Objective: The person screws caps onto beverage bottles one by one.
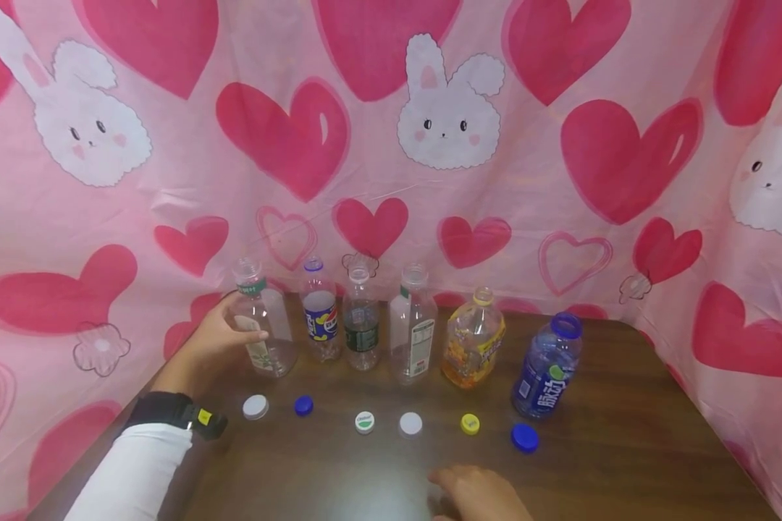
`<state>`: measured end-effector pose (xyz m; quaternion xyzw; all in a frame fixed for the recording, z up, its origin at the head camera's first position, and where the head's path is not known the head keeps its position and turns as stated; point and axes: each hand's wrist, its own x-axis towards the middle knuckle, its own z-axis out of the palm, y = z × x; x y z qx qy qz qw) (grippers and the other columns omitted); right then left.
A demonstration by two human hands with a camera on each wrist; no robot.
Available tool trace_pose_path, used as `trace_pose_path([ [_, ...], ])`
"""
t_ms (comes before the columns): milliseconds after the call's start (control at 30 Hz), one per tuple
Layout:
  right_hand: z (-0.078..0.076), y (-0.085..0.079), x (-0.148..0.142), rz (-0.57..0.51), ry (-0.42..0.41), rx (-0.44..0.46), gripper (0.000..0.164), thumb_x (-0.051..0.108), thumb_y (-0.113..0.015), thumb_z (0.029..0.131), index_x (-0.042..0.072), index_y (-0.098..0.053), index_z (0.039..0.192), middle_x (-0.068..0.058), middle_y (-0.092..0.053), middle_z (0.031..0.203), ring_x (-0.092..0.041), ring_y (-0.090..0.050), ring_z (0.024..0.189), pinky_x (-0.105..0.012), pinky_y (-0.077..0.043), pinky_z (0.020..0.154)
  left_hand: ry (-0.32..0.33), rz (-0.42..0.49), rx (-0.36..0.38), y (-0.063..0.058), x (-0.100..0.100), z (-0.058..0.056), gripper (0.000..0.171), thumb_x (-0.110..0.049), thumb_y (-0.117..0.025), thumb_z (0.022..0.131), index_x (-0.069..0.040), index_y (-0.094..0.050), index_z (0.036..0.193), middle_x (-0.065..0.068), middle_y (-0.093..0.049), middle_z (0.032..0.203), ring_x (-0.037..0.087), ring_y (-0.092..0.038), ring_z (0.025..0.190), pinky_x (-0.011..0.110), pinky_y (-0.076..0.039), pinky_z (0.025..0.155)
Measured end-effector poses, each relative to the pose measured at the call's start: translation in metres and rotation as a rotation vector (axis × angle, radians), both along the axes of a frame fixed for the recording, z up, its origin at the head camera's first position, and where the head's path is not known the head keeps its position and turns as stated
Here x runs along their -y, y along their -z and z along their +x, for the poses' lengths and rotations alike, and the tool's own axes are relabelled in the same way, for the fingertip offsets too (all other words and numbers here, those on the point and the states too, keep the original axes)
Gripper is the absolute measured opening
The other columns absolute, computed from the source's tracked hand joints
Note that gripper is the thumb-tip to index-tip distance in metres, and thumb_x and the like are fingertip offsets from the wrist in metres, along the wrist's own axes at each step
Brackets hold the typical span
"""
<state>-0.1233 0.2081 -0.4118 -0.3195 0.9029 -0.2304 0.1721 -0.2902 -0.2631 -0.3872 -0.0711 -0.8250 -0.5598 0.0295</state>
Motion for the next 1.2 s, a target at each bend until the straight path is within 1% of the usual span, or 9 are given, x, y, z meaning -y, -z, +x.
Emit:
trace_pose_path([
  [200,-0.005,0.014,-0.002,0.004,0.006,-0.008,0.04,0.037,-0.072,0.087,0.01,-0.066,0.117,0.003,-0.069,0.101,-0.007,-0.063,0.087,-0.03,-0.055,0.069,-0.036,-0.029,-0.002,-0.003,0.001,0.008,0.094,-0.022,-0.083,0.078,-0.021,-0.027,0.153,0.017,-0.037,0.147,0.046,-0.023,0.139,0.067,-0.037,0.098],
  [333,-0.016,0.042,-0.013,0.011,0.001,0.018,0.054,0.055,-0.069,0.084,0.017,-0.065,0.121,0.012,-0.067,0.104,-0.001,-0.061,0.088,-0.029,-0.055,0.07,-0.039,-0.037,-0.071,-0.009,0.002,0.021,0.092,-0.024,-0.084,0.077,-0.023,-0.03,0.152,0.014,-0.04,0.145,0.042,-0.032,0.135,0.062,-0.045,0.094],
  [400,-0.017,0.045,-0.014,0.013,-0.002,0.016,0.054,0.056,-0.068,0.084,0.017,-0.065,0.121,0.011,-0.067,0.105,-0.001,-0.061,0.089,-0.029,-0.055,0.07,-0.01,-0.044,-0.142,-0.014,0.001,0.03,0.091,-0.023,-0.084,0.077,-0.022,-0.031,0.151,0.014,-0.042,0.143,0.04,-0.037,0.132,0.058,-0.049,0.09],
  [567,-0.006,0.013,0.0,0.03,0.017,0.004,0.038,0.036,-0.071,0.088,0.01,-0.067,0.115,0.002,-0.069,0.103,-0.009,-0.063,0.09,-0.032,-0.055,0.072,0.167,-0.024,-0.33,-0.03,-0.013,0.06,0.086,-0.011,-0.082,0.076,-0.017,-0.035,0.148,0.012,-0.051,0.134,0.03,-0.05,0.122,0.048,-0.057,0.079],
  [700,0.0,-0.004,0.008,0.046,0.031,0.012,0.034,0.03,-0.073,0.087,0.009,-0.067,0.114,0.0,-0.07,0.104,-0.013,-0.065,0.093,-0.035,-0.056,0.075,0.357,0.027,-0.372,-0.035,-0.035,0.081,0.08,-0.014,-0.082,0.076,-0.016,-0.04,0.144,0.007,-0.056,0.131,0.021,-0.056,0.118,0.041,-0.057,0.08],
  [933,-0.016,0.033,-0.006,0.005,-0.02,-0.006,0.04,0.044,-0.07,0.088,0.018,-0.066,0.118,0.007,-0.069,0.107,-0.006,-0.063,0.091,-0.034,-0.056,0.071,0.641,0.065,-0.317,-0.033,-0.08,0.108,0.08,-0.035,-0.081,0.078,-0.015,-0.04,0.144,0.006,-0.054,0.136,0.027,-0.054,0.122,0.043,-0.05,0.095],
  [1033,-0.013,0.025,-0.001,0.016,-0.003,0.009,0.038,0.04,-0.071,0.088,0.016,-0.067,0.118,0.006,-0.069,0.106,-0.006,-0.063,0.09,-0.033,-0.056,0.072,0.726,0.045,-0.336,-0.031,-0.095,0.117,0.082,-0.042,-0.08,0.079,-0.015,-0.039,0.145,0.005,-0.054,0.137,0.027,-0.052,0.124,0.044,-0.044,0.102],
  [1067,-0.016,0.032,-0.003,0.018,-0.006,0.005,0.041,0.043,-0.071,0.087,0.017,-0.066,0.118,0.007,-0.069,0.105,-0.005,-0.062,0.089,-0.033,-0.056,0.071,0.753,0.037,-0.351,-0.03,-0.1,0.12,0.082,-0.044,-0.079,0.079,-0.014,-0.039,0.145,0.005,-0.054,0.137,0.026,-0.052,0.124,0.044,-0.043,0.104],
  [1200,-0.021,0.051,-0.006,0.027,-0.008,-0.014,0.047,0.053,-0.071,0.083,0.021,-0.067,0.118,0.015,-0.066,0.101,0.0,-0.06,0.085,-0.029,-0.055,0.068,0.883,0.071,-0.363,-0.029,-0.113,0.129,0.081,-0.038,-0.081,0.079,-0.01,-0.04,0.142,0.007,-0.057,0.135,0.027,-0.056,0.121,0.043,-0.045,0.102],
])
